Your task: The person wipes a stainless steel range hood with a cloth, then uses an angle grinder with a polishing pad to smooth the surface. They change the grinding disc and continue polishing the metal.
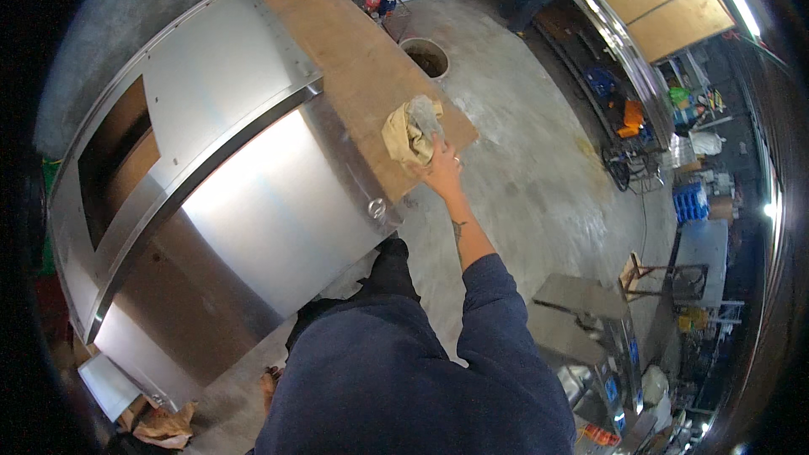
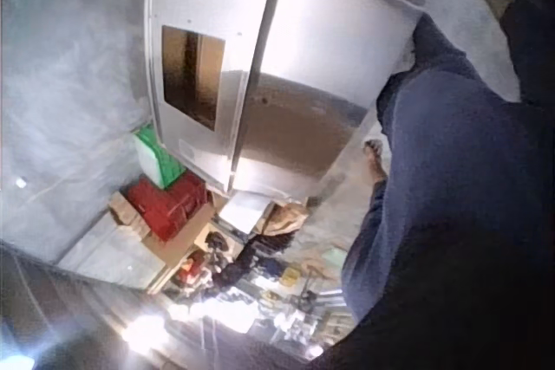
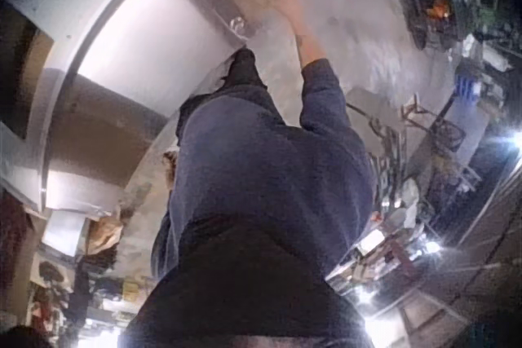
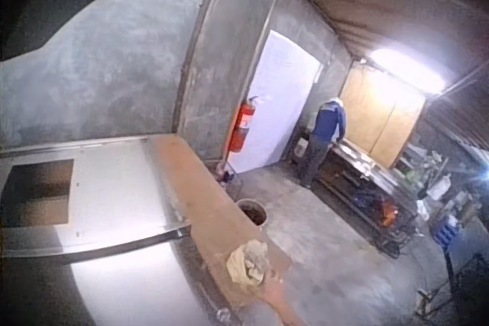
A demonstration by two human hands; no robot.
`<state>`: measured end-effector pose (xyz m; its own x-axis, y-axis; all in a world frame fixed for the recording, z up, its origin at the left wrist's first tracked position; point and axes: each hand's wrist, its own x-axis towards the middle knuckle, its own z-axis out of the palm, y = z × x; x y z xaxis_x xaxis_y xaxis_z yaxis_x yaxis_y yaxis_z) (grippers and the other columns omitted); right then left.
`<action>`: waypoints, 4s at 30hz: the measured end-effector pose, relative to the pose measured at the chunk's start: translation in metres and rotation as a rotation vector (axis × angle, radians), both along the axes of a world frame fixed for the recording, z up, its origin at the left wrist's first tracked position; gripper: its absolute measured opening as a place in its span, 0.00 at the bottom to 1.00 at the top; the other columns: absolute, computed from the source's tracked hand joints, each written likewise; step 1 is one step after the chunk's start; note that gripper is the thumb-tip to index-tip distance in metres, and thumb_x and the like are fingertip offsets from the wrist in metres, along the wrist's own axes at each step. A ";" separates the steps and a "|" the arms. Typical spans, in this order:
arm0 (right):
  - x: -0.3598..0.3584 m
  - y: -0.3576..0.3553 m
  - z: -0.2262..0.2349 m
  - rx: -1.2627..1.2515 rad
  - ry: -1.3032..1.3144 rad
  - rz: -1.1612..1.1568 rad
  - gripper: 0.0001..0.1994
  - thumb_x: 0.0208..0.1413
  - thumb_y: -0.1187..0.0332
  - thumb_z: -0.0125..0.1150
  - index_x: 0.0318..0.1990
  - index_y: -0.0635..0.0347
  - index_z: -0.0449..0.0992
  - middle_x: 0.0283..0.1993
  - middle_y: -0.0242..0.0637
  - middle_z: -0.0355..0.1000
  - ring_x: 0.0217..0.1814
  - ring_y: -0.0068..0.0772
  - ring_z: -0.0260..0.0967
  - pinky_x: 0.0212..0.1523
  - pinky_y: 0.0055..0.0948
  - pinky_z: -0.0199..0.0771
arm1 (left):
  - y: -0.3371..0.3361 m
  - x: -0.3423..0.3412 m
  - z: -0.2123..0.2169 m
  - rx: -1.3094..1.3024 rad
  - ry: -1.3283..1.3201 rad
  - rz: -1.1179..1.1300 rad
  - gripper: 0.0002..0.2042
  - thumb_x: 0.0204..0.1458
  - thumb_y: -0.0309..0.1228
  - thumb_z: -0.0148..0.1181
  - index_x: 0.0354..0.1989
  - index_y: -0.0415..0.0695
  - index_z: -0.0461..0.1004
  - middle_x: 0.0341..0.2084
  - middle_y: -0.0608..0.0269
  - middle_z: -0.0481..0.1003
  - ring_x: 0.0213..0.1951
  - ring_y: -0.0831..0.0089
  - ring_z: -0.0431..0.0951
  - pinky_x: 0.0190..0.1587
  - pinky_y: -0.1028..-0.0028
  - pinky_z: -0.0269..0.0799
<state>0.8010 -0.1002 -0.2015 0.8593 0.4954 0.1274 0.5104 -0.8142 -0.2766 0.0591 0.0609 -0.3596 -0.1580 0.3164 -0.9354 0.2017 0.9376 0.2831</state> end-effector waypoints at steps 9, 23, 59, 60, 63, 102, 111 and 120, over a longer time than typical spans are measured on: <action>0.092 0.043 -0.031 -0.066 0.144 0.222 0.37 0.51 0.69 0.71 0.70 0.50 0.63 0.65 0.62 0.60 0.64 0.69 0.61 0.63 0.59 0.66 | -0.152 0.142 -0.004 0.076 -0.071 -0.416 0.19 0.66 0.45 0.52 0.57 0.47 0.74 0.39 0.63 0.79 0.38 0.68 0.80 0.38 0.66 0.77; 0.095 -0.016 0.009 -0.105 -0.048 0.509 0.36 0.53 0.72 0.65 0.72 0.55 0.62 0.72 0.64 0.55 0.68 0.69 0.60 0.65 0.58 0.67 | -0.167 0.221 0.027 0.438 -0.052 -0.127 0.15 0.67 0.36 0.56 0.54 0.37 0.73 0.39 0.56 0.80 0.35 0.70 0.83 0.37 0.71 0.81; 0.104 -0.040 -0.017 -0.065 -0.152 0.556 0.32 0.57 0.64 0.65 0.70 0.48 0.65 0.66 0.64 0.59 0.61 0.74 0.64 0.62 0.58 0.69 | -0.555 0.198 -0.002 0.213 -0.063 0.181 0.11 0.70 0.36 0.51 0.52 0.42 0.71 0.36 0.59 0.78 0.30 0.71 0.80 0.31 0.72 0.79; 0.124 -0.030 -0.018 -0.113 -0.114 0.572 0.32 0.56 0.65 0.65 0.70 0.46 0.65 0.66 0.64 0.59 0.61 0.74 0.64 0.63 0.58 0.69 | -0.530 0.217 -0.002 0.235 -0.055 0.175 0.11 0.70 0.36 0.51 0.53 0.42 0.71 0.37 0.59 0.78 0.30 0.71 0.80 0.32 0.71 0.79; 0.174 -0.010 -0.029 -0.054 0.368 0.613 0.31 0.57 0.66 0.64 0.69 0.49 0.67 0.69 0.64 0.57 0.62 0.71 0.64 0.63 0.55 0.69 | -0.489 0.270 0.012 0.278 -0.066 0.166 0.12 0.70 0.37 0.53 0.54 0.44 0.71 0.37 0.59 0.79 0.32 0.70 0.81 0.34 0.70 0.80; 0.055 -0.190 -0.212 -0.842 1.169 0.496 0.25 0.69 0.43 0.50 0.51 0.58 0.75 0.35 0.35 0.76 0.31 0.32 0.74 0.35 0.41 0.78 | -0.499 0.300 -0.012 0.174 0.133 0.091 0.31 0.61 0.55 0.59 0.57 0.37 0.73 0.44 0.52 0.78 0.39 0.68 0.79 0.34 0.64 0.77; -0.158 -0.246 -0.179 -1.090 0.495 1.083 0.21 0.70 0.57 0.49 0.55 0.70 0.66 0.45 0.70 0.76 0.50 0.72 0.76 0.51 0.58 0.76 | -0.548 0.220 -0.048 -0.107 0.143 -0.203 0.45 0.49 0.65 0.61 0.69 0.44 0.67 0.63 0.33 0.69 0.66 0.37 0.67 0.68 0.49 0.63; -0.246 -0.153 -0.140 -1.245 1.278 0.630 0.22 0.71 0.49 0.53 0.46 0.63 0.72 0.28 0.41 0.75 0.25 0.37 0.75 0.27 0.37 0.76 | -0.531 0.105 0.044 -0.047 0.003 -0.256 0.43 0.56 0.65 0.58 0.67 0.39 0.66 0.61 0.29 0.67 0.62 0.33 0.70 0.66 0.50 0.66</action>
